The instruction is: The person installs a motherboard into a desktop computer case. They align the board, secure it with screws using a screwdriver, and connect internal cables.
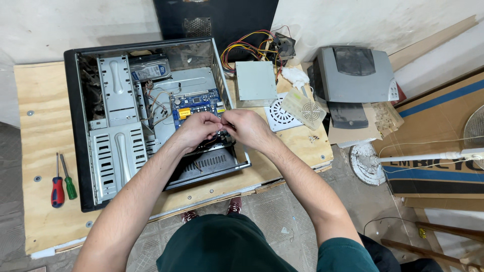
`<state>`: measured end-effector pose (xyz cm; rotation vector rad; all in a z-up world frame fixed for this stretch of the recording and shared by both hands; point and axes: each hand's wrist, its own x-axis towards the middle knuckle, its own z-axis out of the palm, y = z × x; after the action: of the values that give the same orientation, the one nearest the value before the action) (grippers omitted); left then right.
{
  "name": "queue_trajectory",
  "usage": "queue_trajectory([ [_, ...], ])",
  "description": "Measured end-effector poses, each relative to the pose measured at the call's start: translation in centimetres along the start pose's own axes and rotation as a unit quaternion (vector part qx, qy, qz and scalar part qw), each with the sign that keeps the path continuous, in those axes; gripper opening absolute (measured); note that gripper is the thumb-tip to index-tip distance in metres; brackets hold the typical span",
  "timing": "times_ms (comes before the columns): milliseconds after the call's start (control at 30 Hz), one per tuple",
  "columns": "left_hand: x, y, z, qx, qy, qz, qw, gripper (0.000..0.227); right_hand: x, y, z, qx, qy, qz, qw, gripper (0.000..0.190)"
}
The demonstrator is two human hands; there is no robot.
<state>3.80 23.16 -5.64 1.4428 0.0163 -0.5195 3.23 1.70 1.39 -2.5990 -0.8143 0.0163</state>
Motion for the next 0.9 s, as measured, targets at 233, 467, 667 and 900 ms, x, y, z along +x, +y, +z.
queue_trajectory([
  [233, 0.3, 0.6, 1.2, 0.044, 0.04, 0.003, 0.998, 0.022, -0.3, 1.1, -0.3, -0.039, 0.025, -0.005, 0.999, 0.014],
  [467, 1.4, 0.6, 1.1, 0.192, 0.061, 0.017, 0.979, 0.022, -1.2, 4.0, 1.5, 0.109, 0.123, 0.072, 0.984, 0.02],
  [667, 5.1, -4.8, -0.2, 0.377, 0.006, -0.006, 0.926, 0.024, -2.9, 12.1, 7.6, 0.167, 0.043, 0.239, 0.956, 0.016],
  [900, 5.3, -7.2, 0.7, 0.465, -0.046, -0.023, 0.884, 0.024, -3.1, 13.4, 12.6, 0.303, -0.031, 0.26, 0.917, 0.028],
])
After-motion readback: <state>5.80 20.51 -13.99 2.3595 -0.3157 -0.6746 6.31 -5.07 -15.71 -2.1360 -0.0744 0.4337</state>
